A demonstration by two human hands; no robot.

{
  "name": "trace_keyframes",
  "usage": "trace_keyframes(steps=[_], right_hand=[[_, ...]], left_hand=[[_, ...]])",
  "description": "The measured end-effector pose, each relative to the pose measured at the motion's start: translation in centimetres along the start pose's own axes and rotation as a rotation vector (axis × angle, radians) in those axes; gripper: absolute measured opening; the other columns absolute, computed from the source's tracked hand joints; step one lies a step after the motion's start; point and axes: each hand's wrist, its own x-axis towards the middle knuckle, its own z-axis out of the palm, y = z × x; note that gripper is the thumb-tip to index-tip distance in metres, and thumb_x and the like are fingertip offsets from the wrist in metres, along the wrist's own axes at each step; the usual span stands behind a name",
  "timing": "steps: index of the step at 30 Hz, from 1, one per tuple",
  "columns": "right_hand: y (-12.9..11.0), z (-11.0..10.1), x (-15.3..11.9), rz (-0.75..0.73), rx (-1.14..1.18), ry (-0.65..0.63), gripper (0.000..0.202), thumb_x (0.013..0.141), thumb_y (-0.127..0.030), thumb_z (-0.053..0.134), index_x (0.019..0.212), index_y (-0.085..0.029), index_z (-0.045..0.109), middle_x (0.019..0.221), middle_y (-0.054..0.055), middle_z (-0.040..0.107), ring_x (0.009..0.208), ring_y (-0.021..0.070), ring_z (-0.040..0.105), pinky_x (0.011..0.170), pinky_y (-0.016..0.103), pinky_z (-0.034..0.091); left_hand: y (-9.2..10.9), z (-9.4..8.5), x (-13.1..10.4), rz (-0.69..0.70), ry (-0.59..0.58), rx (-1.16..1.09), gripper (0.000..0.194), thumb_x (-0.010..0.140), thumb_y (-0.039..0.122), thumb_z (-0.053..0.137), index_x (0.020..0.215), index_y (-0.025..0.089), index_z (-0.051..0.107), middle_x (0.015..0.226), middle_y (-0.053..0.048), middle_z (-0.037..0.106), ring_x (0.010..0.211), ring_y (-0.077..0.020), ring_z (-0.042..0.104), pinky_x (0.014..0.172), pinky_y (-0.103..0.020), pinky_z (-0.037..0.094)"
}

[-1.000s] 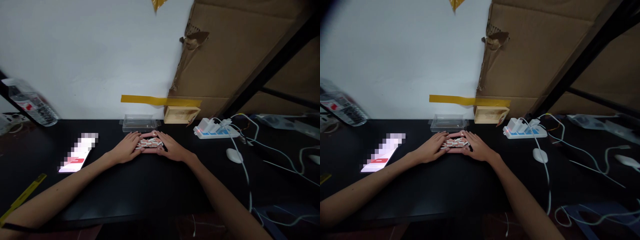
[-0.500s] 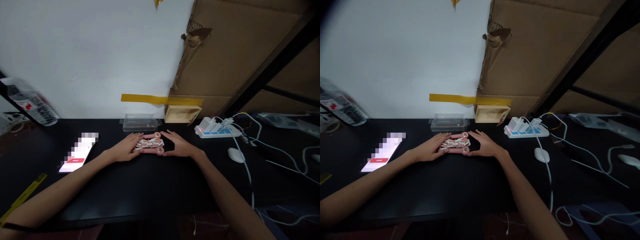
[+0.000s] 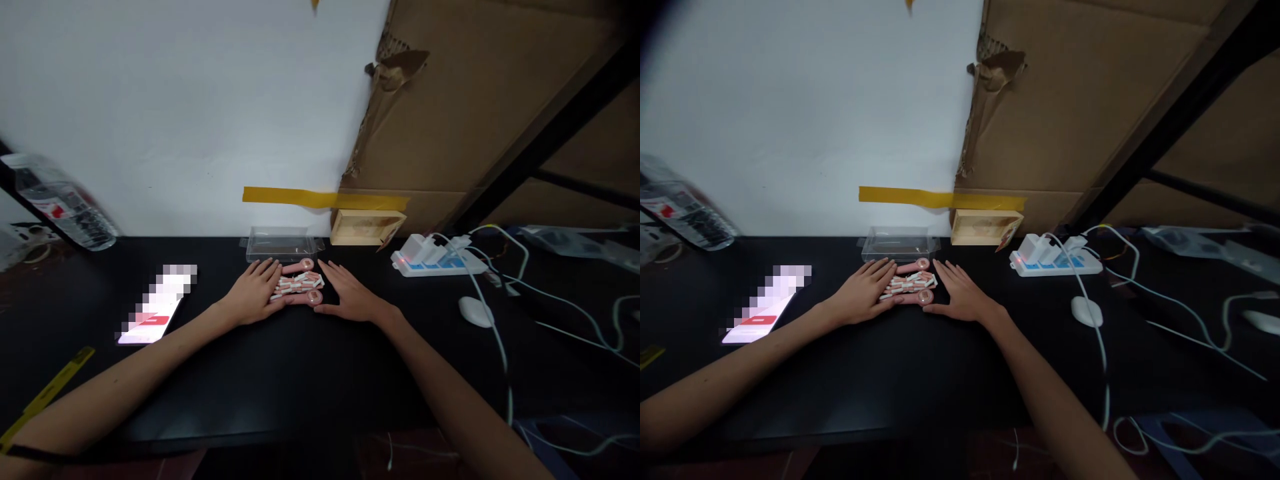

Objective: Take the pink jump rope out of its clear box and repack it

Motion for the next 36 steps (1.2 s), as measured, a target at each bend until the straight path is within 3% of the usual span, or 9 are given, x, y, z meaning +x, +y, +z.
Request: trace_keyframes(steps=[4, 12, 19, 23, 30, 36], right_hand=[[0.0, 0.1, 0.0, -0.056, 0.016, 0.035, 0.104, 0.082, -0.078, 0.053, 0.161, -0.024, 0.012, 0.165, 0.011, 0.021, 0.152, 0.0359, 0.016, 0.122, 0.060, 0.016], [0.3, -0.2, -0.1, -0.025, 0.023, 0.032, 0.107, 0.080, -0.079, 0.056, 0.161, -0.023, 0.013, 0.165, 0.012, 0.023, 0.151, 0.0372, 0.018, 0.122, 0.060, 0.020], [0.2, 0.4, -0.1, -0.014, -0.022, 0.024, 0.104, 0.084, -0.079, 0.049, 0.161, -0.020, 0.012, 0.165, 0.013, 0.020, 0.152, 0.0349, 0.014, 0.123, 0.058, 0.016], [0.1, 0.6, -0.1, -0.013, -0.023, 0.029, 0.106, 0.083, -0.080, 0.050, 0.161, -0.020, 0.012, 0.165, 0.014, 0.020, 0.152, 0.0358, 0.014, 0.123, 0.059, 0.016], [0.5, 0.8, -0.1, -0.026, -0.024, 0.044, 0.109, 0.082, -0.079, 0.051, 0.161, -0.017, 0.009, 0.165, 0.016, 0.020, 0.152, 0.0371, 0.015, 0.122, 0.059, 0.018], [0.4, 0.6, -0.2, -0.024, -0.020, 0.030, 0.107, 0.082, -0.079, 0.052, 0.161, -0.020, 0.011, 0.165, 0.013, 0.020, 0.152, 0.0362, 0.015, 0.123, 0.058, 0.017]], left_hand=[[-0.4, 0.6, 0.0, 0.013, 0.022, -0.071, 0.072, 0.099, 0.060, 0.036, 0.149, 0.009, 0.038, 0.155, -0.019, 0.040, 0.145, -0.0338, 0.034, 0.118, -0.049, 0.027], [-1.8, 0.2, 0.3, 0.124, -0.028, -0.206, 0.071, 0.100, 0.061, 0.034, 0.153, 0.014, 0.035, 0.157, -0.013, 0.038, 0.149, -0.0279, 0.027, 0.121, -0.045, 0.023], [-0.6, 0.1, 0.1, 0.073, 0.021, -0.123, 0.068, 0.099, 0.055, 0.039, 0.151, 0.012, 0.036, 0.160, -0.016, 0.032, 0.150, -0.0322, 0.022, 0.121, -0.049, 0.018], [0.2, 0.3, 0.0, 0.082, -0.010, -0.113, 0.069, 0.097, 0.052, 0.043, 0.149, 0.008, 0.035, 0.159, -0.021, 0.031, 0.148, -0.0334, 0.027, 0.120, -0.047, 0.022], [0.0, 1.1, 0.0, 0.103, 0.011, -0.142, 0.069, 0.097, 0.053, 0.041, 0.150, 0.008, 0.031, 0.156, -0.024, 0.035, 0.145, -0.0351, 0.033, 0.117, -0.050, 0.026], [-0.1, 0.8, 0.0, 0.129, 0.022, -0.177, 0.067, 0.098, 0.053, 0.040, 0.150, 0.012, 0.031, 0.156, -0.020, 0.038, 0.145, -0.0337, 0.033, 0.117, -0.050, 0.025]])
